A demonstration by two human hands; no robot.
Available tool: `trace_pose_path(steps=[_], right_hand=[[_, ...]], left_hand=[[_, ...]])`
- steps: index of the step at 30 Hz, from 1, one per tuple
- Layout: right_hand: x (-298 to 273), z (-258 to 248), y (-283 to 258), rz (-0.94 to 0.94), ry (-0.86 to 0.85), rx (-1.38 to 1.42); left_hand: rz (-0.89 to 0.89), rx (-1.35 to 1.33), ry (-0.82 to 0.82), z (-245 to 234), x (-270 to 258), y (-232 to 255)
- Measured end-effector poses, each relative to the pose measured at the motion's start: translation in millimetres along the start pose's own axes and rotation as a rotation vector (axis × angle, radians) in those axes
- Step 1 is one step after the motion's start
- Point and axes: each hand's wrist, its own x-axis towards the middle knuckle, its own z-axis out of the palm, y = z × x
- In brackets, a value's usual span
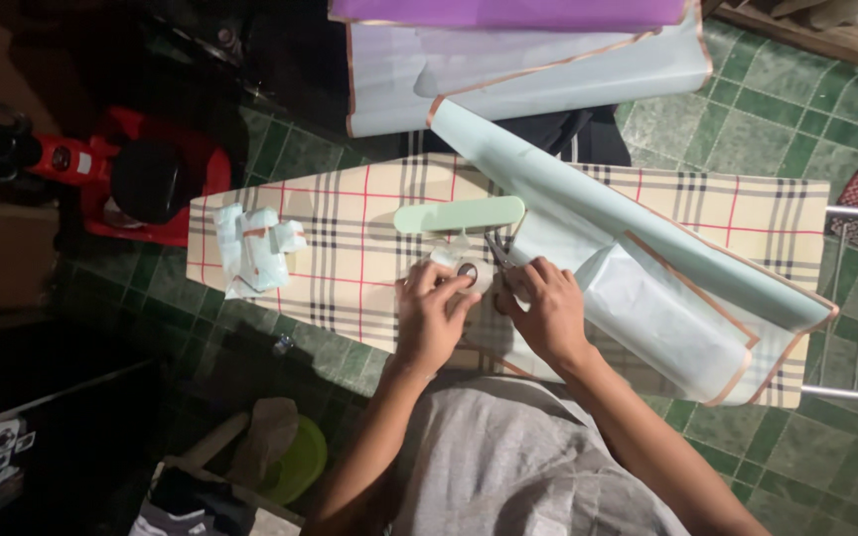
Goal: The person repeatedly cuts small pieces of clear tape and applies them to the edges of a light blue fabric piece laid on a plaid ironing board. They smooth each piece down and continue the process along the fabric's perimeter.
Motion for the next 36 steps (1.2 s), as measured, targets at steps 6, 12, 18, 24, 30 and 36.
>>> trace_pose_path(steps=[6, 12, 18, 24, 30, 36], right_hand=[[-1.9, -26.4, -23.7, 0.3, -0.019, 0.704], [6.9, -55.0, -39.4, 0.032, -0.053, 0.81], [6.5, -59.4, -51.0, 0.048, 0.034, 0.568], [5.6, -51.3, -40.2, 0.134, 0.031, 0.686], [4.1, -44.5, -28.4, 0.19, -0.144, 0.944], [3.0, -41.5, -29.7, 0.266, -0.19, 0.975]], left_hand=[[0.037, -0.23, 0.039, -27.6, -5.9, 18.0], [0.12, -0.1, -0.035, -45.3, -1.1, 38.0], [0.134, -0.005, -0.038, -52.6, 4.4, 46.2], [0.193, 0.022, -0.048, -58.0, 4.3, 52.6], [0.362, 0.096, -0.046, -56.7, -1.5, 55.0], [0.469, -0.008, -0.113, -39.1, -10.4, 41.5]])
